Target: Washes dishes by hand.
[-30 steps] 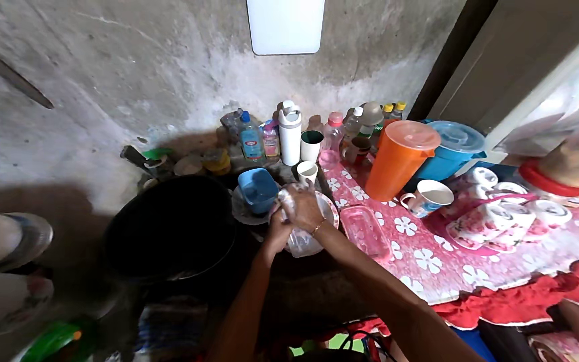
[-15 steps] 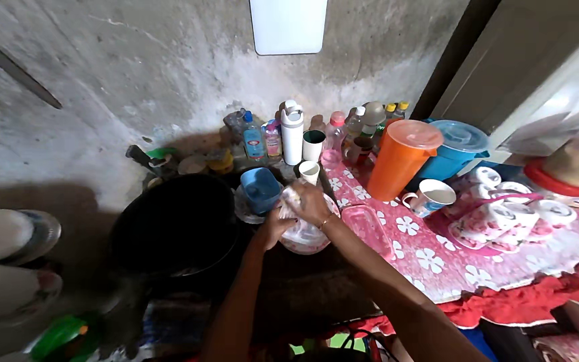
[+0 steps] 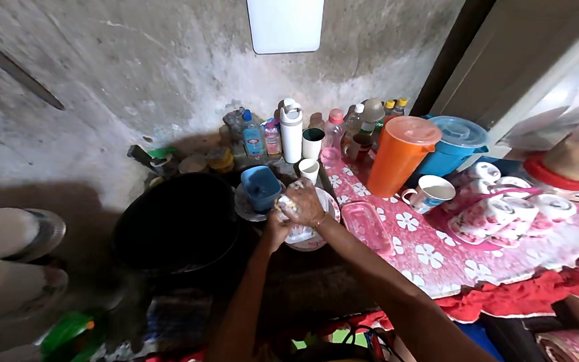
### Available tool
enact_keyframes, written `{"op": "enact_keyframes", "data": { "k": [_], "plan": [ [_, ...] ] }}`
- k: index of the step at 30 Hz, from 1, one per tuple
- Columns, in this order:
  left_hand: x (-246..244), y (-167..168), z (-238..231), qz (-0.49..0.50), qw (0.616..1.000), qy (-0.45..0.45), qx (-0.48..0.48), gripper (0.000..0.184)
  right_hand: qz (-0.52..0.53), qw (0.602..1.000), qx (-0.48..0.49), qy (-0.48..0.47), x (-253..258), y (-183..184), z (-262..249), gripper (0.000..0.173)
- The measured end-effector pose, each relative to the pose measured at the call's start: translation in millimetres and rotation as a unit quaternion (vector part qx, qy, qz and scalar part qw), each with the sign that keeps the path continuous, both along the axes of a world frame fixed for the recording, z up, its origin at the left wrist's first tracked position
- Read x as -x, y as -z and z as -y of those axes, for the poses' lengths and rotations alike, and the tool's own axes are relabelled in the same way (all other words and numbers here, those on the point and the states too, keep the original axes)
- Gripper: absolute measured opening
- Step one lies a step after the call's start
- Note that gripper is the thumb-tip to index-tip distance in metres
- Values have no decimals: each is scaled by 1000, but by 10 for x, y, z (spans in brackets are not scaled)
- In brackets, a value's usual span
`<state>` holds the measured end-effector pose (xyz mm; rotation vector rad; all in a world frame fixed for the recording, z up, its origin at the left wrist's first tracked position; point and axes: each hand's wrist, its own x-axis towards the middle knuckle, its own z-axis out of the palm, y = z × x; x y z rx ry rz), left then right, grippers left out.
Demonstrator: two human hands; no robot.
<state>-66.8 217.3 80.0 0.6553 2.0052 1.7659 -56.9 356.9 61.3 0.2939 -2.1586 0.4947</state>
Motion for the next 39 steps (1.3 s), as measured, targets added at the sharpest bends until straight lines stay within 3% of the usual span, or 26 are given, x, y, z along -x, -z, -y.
{"op": "enact_keyframes", "data": {
  "k": [2, 6, 10, 12, 14, 17, 20, 26, 31, 34, 36, 39],
  "plan": [
    [10, -26, 5, 2, 1000, 4, -4, 42, 13, 999, 20, 22, 27, 69, -169, 38],
    [-41, 64, 49, 45, 999, -6, -20, 43, 90, 992, 68, 65, -60, 127, -183, 38],
    [-110, 64, 41, 16, 1000, -13, -9, 35, 60, 998, 24, 18, -99, 30, 104, 44],
    [-145, 7, 55, 28, 999, -22, 3, 39, 45, 999, 16, 5, -73, 50, 81, 43],
    [-162, -42, 83, 65, 997, -42, -1, 41, 96, 993, 49, 35, -84, 77, -63, 39],
    [-188, -42, 144, 109, 991, -77, -1, 41, 310, 935, 140, 99, -173, -19, -273, 43],
    [-229, 61, 123, 123, 987, -99, -26, 39, 411, 889, 176, 102, -157, -127, -354, 46],
    [-195, 145, 90, 190, 966, -159, -77, 38, 328, 844, 418, 75, 8, -199, -660, 33],
    [-173, 137, 8, 220, 954, -170, -114, 35, 358, 801, 479, -29, -39, -497, -600, 39],
    [-152, 120, -38, 238, 948, -169, -127, 34, 349, 836, 417, -72, -58, -601, -530, 53],
    [-140, 111, -64, 241, 946, -172, -135, 33, 316, 880, 353, -24, -54, -634, -450, 54],
    [-153, 83, -95, 242, 944, -149, -166, 38, 288, 908, 294, 73, -11, -506, -407, 48]
  ]
}}
